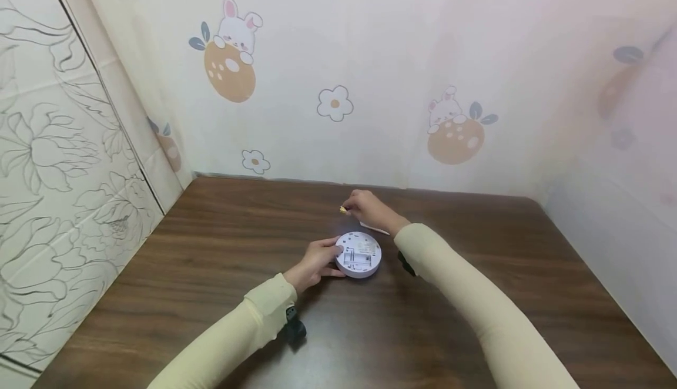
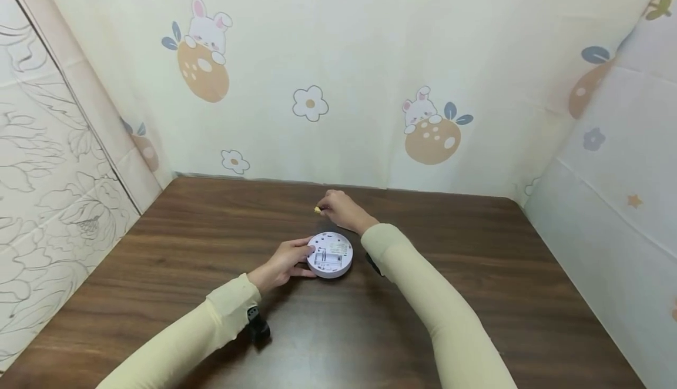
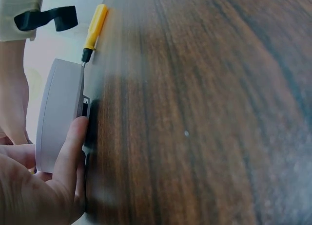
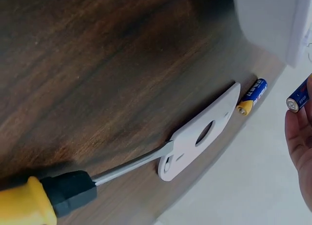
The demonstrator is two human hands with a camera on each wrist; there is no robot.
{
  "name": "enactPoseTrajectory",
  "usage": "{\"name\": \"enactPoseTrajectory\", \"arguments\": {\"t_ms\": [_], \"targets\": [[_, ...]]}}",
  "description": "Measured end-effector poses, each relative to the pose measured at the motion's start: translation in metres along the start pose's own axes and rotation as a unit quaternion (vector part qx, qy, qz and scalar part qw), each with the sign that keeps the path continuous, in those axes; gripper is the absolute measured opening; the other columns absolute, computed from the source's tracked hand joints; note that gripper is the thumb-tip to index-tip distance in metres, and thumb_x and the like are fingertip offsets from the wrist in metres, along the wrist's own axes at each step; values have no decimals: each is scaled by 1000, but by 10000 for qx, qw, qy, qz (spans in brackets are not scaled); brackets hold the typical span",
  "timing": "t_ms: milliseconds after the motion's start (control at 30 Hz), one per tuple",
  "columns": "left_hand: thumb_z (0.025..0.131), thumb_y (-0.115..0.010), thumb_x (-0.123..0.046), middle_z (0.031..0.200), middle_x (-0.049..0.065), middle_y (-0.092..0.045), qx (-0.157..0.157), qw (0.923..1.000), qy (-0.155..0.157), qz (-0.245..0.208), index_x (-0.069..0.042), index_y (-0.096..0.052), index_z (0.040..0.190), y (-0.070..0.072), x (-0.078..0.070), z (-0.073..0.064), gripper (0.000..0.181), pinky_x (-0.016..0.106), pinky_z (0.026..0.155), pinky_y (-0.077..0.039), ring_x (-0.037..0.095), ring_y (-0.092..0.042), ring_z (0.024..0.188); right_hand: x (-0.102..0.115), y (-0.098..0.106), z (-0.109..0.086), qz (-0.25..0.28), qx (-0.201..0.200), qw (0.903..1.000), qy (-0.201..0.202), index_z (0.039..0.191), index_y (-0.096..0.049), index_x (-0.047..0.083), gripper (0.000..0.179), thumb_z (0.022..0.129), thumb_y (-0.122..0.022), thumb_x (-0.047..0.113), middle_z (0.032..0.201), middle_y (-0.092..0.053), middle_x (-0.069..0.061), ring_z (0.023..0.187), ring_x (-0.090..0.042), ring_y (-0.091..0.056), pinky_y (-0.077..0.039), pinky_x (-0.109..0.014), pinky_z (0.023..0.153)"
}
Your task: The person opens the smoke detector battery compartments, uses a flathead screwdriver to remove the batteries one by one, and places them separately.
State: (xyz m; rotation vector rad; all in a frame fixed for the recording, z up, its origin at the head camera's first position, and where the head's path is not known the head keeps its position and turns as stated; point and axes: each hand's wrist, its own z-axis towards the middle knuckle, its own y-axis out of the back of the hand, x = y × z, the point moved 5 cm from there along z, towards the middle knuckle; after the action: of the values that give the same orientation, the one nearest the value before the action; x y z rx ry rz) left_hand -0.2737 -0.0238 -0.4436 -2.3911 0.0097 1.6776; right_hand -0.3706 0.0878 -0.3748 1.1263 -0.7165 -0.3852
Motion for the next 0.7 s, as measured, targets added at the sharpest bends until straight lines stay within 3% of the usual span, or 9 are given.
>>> {"name": "enactPoseTrajectory", "arguments": {"t_ms": [400,700], "targets": [[88,-49,-7,111,16,-52,1,10000,65,26,-4,-47,127,0,-1,-3,39,42,62,-54,21,-56,78,-17,-18,8,0,175,9992,-348,95,-67,2,16,80,-63,6,85,-59,-3,79,-15,-56,-50,-27,72],[88,-50,-8,115,16,-51,-34,10000,69,21,-4,-47,127,0,0,0,38,42,62,-54,20,-56,81,-28,-29,12,-370,246,9975,-548,95,-66,5,16,80,-64,8,88,-58,-3,83,-17,-56,-48,-30,76]]}}
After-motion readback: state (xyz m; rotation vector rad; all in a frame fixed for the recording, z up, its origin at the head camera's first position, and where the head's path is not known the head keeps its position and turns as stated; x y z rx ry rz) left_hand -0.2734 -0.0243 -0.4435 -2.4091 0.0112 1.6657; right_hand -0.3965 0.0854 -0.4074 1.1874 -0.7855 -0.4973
